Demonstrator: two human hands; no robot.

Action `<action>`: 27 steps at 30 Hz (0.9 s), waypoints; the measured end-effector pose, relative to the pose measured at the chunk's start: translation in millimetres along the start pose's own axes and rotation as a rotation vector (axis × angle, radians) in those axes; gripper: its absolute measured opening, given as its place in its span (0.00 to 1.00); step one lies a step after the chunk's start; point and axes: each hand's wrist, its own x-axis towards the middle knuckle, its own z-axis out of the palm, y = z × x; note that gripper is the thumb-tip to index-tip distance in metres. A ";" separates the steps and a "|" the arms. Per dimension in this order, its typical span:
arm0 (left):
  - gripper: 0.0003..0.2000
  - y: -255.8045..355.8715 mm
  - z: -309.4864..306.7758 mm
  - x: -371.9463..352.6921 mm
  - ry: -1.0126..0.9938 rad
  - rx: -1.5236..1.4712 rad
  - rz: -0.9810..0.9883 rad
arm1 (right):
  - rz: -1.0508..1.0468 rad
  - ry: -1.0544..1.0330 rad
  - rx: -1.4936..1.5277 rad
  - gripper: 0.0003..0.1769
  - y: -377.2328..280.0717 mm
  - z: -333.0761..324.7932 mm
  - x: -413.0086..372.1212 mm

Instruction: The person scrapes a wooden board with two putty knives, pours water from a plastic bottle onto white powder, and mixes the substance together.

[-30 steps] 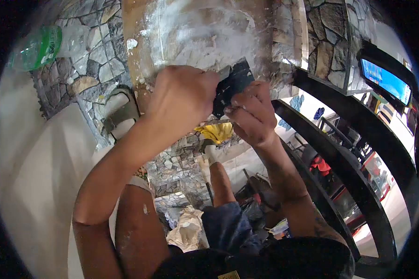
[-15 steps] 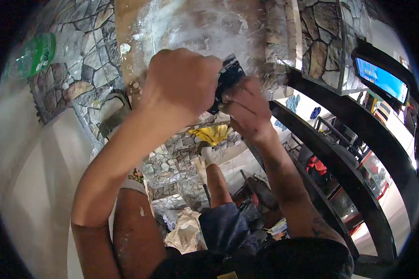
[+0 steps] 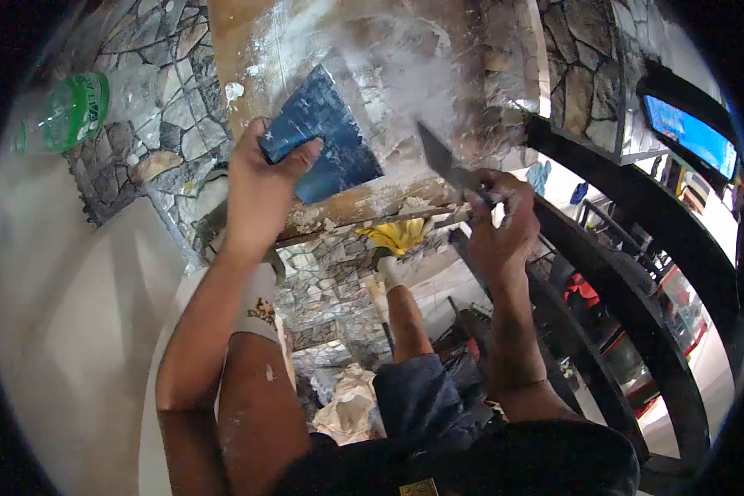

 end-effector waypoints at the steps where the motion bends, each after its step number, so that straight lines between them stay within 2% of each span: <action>1: 0.07 -1.8 0.8 -3.6 0.000 -0.044 -0.057 | -0.118 -0.015 0.001 0.11 -5.6 6.1 -3.9; 3: 0.07 -12.1 -2.2 -4.9 -0.026 -0.109 -0.068 | -0.338 -0.113 0.046 0.14 -13.7 13.8 -6.6; 5: 0.07 -5.0 6.1 -11.9 0.021 -0.095 -0.027 | -0.307 -0.170 0.085 0.15 -22.0 24.5 -20.9; 8: 0.06 -11.1 5.5 -19.3 -0.038 0.040 0.110 | -0.293 -0.261 0.063 0.18 -29.0 33.6 -34.5; 12: 0.06 -10.0 8.3 -22.3 0.017 -0.022 0.147 | -0.185 -0.231 0.058 0.26 -41.5 48.4 -20.0; 15: 0.06 -8.3 9.0 -24.5 0.014 0.013 0.163 | -0.120 -0.188 -0.005 0.25 -30.1 67.3 -3.8; 16: 0.07 -11.6 8.8 -25.4 0.008 0.047 0.183 | -0.139 -0.127 -0.036 0.19 -22.6 71.5 2.6; 19: 0.06 -9.5 7.6 -26.1 0.012 0.090 0.229 | 0.176 -0.102 0.046 0.13 -10.5 57.9 19.0; 20: 0.06 -6.7 6.7 -26.1 0.020 0.092 0.242 | 0.057 0.013 0.006 0.10 -8.1 48.4 23.0; 23: 0.05 11.4 -10.7 -33.5 -0.014 0.265 0.178 | -0.123 0.116 -0.110 0.09 8.5 30.9 20.6; 24: 0.04 30.1 -8.2 -40.3 0.035 0.302 0.148 | -0.344 0.152 -0.093 0.12 5.2 24.2 24.8; 27: 0.04 32.6 -16.7 -40.3 0.014 0.440 0.395 | -0.539 0.044 -0.042 0.14 12.0 23.5 24.4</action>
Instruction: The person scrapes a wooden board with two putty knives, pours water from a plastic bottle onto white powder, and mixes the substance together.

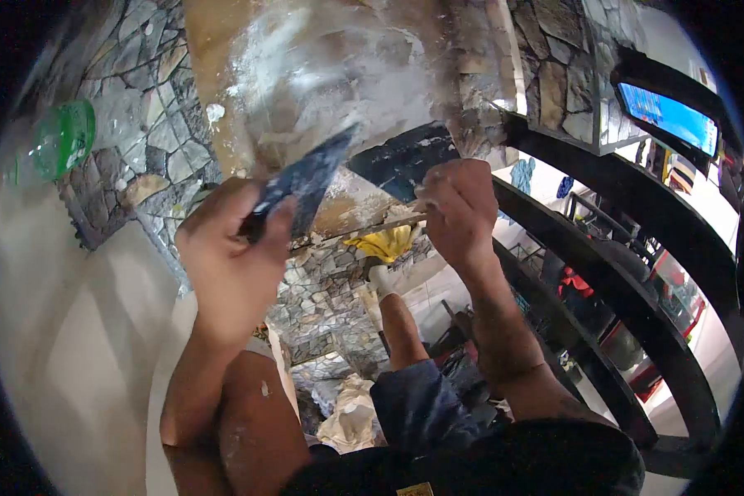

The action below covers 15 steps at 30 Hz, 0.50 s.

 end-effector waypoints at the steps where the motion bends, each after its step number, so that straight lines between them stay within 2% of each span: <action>1: 0.05 13.5 -2.3 3.2 -0.024 0.126 0.092 | -0.055 0.011 -0.009 0.11 -2.8 3.3 0.7; 4: 0.05 21.7 7.7 7.0 -0.099 0.139 0.232 | -0.256 -0.065 0.004 0.10 -7.5 7.7 4.7; 7: 0.04 22.5 18.3 12.2 -0.188 0.214 0.261 | -0.400 -0.007 0.044 0.16 -8.7 14.8 7.8; 8: 0.03 20.5 21.7 14.6 -0.216 0.228 0.269 | -0.391 -0.025 0.054 0.16 -7.4 13.6 8.2; 10: 0.03 -2.1 39.1 27.8 -0.084 0.187 0.425 | -0.380 -0.059 0.076 0.16 -2.0 9.3 10.9; 12: 0.03 -17.7 45.7 38.0 0.010 0.183 0.527 | -0.246 -0.164 0.036 0.12 -13.3 -6.9 14.8; 15: 0.05 -9.2 37.9 31.0 -0.110 0.355 0.397 | -0.009 -0.239 -0.184 0.11 -14.4 -33.9 24.4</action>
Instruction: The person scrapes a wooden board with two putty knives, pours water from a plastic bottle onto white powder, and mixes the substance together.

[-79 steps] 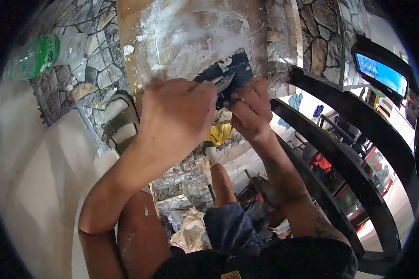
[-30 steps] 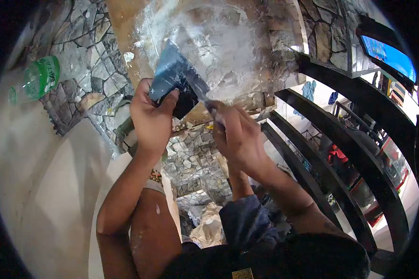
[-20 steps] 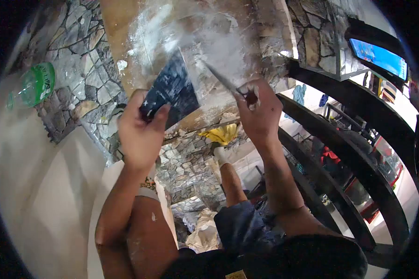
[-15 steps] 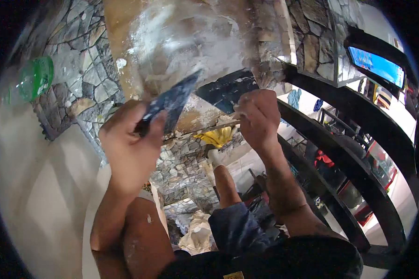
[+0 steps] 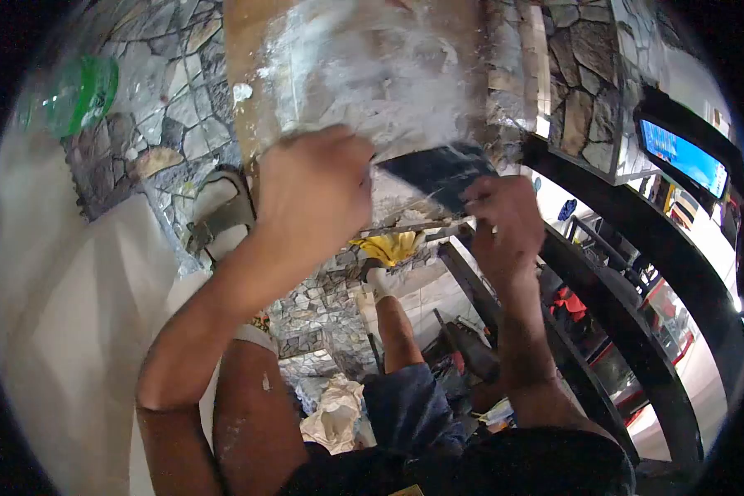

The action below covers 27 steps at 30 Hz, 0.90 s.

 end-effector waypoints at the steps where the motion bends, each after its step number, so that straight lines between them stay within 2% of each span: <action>1: 0.05 6.0 -4.8 -3.4 -0.050 0.032 -0.035 | 0.147 0.039 0.007 0.10 4.2 -6.4 -3.2; 3: 0.04 7.8 -4.4 -21.1 -0.034 0.215 0.205 | 0.486 0.177 0.134 0.10 9.0 -16.7 -10.9; 4: 0.04 7.4 -2.9 -26.9 -0.025 0.307 0.324 | 0.501 0.125 0.005 0.10 0.7 -29.4 -4.6; 7: 0.07 10.4 5.5 -34.9 -0.058 0.432 0.616 | 0.161 0.088 0.065 0.11 -10.8 -30.9 -0.9; 8: 0.08 11.5 10.7 -35.7 0.003 0.487 0.671 | 0.174 0.038 0.144 0.13 -20.2 -28.1 0.6; 9: 0.07 12.5 13.5 -34.0 0.035 0.521 0.735 | 0.094 -0.076 0.085 0.14 -20.4 -22.1 0.2; 11: 0.05 14.4 14.1 -29.9 0.099 0.594 0.864 | 0.019 -0.037 0.140 0.16 -20.8 -6.7 6.9; 14: 0.04 25.8 12.7 -33.0 0.004 0.509 0.862 | 0.056 -0.157 0.082 0.16 -4.4 24.8 15.6; 17: 0.05 16.3 26.7 -37.3 -0.031 0.470 0.859 | 0.073 -0.113 0.052 0.17 11.0 28.0 17.9; 18: 0.06 14.0 25.0 -36.1 -0.074 0.467 0.855 | 0.210 -0.043 0.089 0.12 -0.6 15.9 20.7; 21: 0.07 12.9 22.3 -35.6 -0.166 0.463 0.867 | 0.194 -0.044 0.147 0.10 -16.0 1.9 13.5; 22: 0.08 12.5 25.8 -37.9 -0.168 0.480 0.883 | 0.162 -0.113 0.196 0.16 -17.4 5.7 10.1; 25: 0.08 16.3 24.0 -38.9 -0.138 0.435 0.886 | 0.121 -0.147 0.181 0.17 -22.9 29.3 17.2; 26: 0.08 19.5 20.6 -36.9 -0.122 0.399 0.882 | 0.144 -0.250 0.158 0.19 -13.6 33.5 21.5; 27: 0.08 20.7 22.7 -38.5 -0.119 0.390 0.882 | 0.181 -0.260 0.143 0.20 -2.1 38.1 23.3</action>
